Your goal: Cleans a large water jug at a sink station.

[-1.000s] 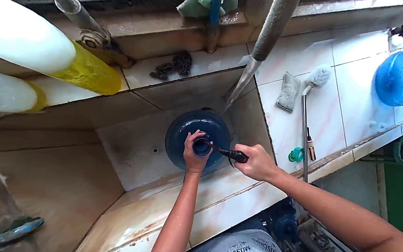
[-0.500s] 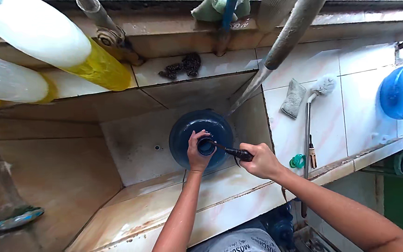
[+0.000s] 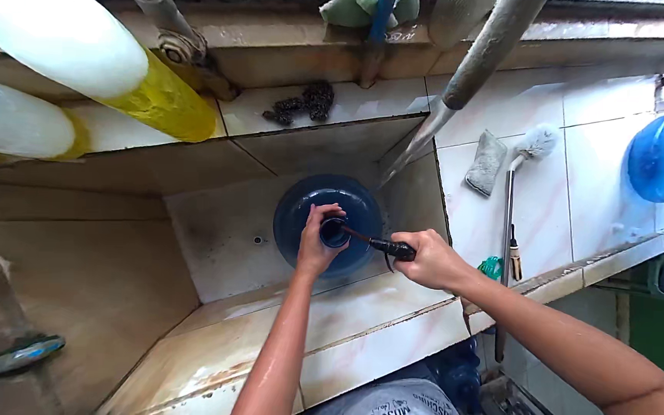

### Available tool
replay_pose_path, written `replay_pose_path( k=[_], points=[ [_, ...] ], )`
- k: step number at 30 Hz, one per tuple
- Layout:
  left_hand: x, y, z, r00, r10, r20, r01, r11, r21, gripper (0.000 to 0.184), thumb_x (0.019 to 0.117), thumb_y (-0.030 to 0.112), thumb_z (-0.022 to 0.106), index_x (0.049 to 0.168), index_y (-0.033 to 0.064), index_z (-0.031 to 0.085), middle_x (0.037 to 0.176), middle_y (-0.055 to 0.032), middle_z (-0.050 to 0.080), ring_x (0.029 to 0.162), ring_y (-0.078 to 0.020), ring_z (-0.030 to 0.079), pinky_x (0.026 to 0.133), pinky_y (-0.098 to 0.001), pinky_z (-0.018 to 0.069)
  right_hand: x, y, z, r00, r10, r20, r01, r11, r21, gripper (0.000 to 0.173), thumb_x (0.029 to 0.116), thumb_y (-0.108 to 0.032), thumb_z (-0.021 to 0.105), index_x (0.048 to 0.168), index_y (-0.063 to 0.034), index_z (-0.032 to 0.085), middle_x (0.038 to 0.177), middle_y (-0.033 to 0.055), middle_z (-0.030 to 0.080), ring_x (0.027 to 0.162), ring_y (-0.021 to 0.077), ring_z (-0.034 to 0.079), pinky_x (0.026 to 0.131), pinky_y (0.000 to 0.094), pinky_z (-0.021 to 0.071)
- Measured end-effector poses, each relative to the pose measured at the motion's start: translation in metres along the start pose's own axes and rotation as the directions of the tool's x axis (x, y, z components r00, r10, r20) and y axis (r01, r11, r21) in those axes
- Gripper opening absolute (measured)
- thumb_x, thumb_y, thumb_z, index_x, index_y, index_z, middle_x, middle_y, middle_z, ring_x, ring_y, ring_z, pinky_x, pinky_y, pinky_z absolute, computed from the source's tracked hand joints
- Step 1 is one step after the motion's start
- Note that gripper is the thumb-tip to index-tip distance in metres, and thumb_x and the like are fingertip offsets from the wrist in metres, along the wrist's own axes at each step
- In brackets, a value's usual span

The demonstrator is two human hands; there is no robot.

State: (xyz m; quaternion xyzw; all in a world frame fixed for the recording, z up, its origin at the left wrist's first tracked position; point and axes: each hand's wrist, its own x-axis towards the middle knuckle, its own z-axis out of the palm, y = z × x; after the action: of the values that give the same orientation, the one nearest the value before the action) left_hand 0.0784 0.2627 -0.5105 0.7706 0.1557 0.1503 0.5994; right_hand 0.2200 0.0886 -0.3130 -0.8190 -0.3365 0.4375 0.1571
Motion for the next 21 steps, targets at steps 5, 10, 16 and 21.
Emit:
replay_pose_path(
  k=[5, 10, 16, 21],
  points=[
    [-0.008, -0.014, 0.033, 0.907, 0.09, -0.411, -0.027, 0.987, 0.158, 0.05, 0.0799, 0.027, 0.087, 0.12, 0.004, 0.067, 0.122, -0.0099, 0.073, 0.127, -0.0239, 0.063, 0.119, -0.0463, 0.0395, 0.003, 0.021, 0.034, 0.925, -0.217, -0.312, 0.258, 0.961, 0.099, 0.009, 0.0835, -0.015, 0.066, 0.081, -0.0059, 0.066, 0.062, 0.0005, 0.057, 0.056, 0.0071, 0.054, 0.052, 0.0284, 0.0417],
    [0.001, -0.015, 0.016, 0.95, 0.125, -0.286, -0.089, 0.986, 0.138, 0.045, 0.0748, 0.017, 0.085, 0.114, 0.0016, 0.07, 0.118, -0.0132, 0.074, 0.123, -0.0274, 0.065, 0.115, -0.0471, 0.0444, -0.003, 0.016, 0.031, 0.975, -0.192, -0.115, 0.201, 0.977, 0.074, 0.014, 0.0873, -0.016, 0.066, 0.09, -0.0021, 0.067, 0.07, 0.0098, 0.063, 0.066, 0.0217, 0.063, 0.059, 0.044, 0.048],
    [-0.003, -0.002, 0.0, 0.999, -0.006, -0.037, 0.006, 1.0, 0.007, 0.064, 0.0719, 0.009, 0.087, 0.128, 0.0006, 0.059, 0.13, -0.0084, 0.068, 0.137, -0.02, 0.053, 0.129, -0.0502, 0.0153, 0.0, -0.003, 0.004, 1.0, 0.023, 0.011, -0.023, 1.0, -0.007, 0.012, 0.09, -0.021, 0.063, 0.089, -0.0093, 0.066, 0.071, 0.0048, 0.061, 0.069, 0.0199, 0.061, 0.062, 0.0448, 0.0464],
    [-0.011, -0.014, 0.039, 0.905, 0.099, -0.413, -0.043, 0.989, 0.142, 0.051, 0.0807, 0.023, 0.087, 0.122, 0.0045, 0.064, 0.122, -0.0082, 0.073, 0.128, -0.0234, 0.063, 0.121, -0.0492, 0.0376, -0.001, 0.036, 0.044, 0.885, -0.259, -0.386, 0.258, 0.965, -0.056, 0.012, 0.0857, -0.016, 0.066, 0.083, -0.005, 0.066, 0.063, 0.0075, 0.062, 0.057, 0.0192, 0.062, 0.05, 0.0387, 0.0475]
  ],
)
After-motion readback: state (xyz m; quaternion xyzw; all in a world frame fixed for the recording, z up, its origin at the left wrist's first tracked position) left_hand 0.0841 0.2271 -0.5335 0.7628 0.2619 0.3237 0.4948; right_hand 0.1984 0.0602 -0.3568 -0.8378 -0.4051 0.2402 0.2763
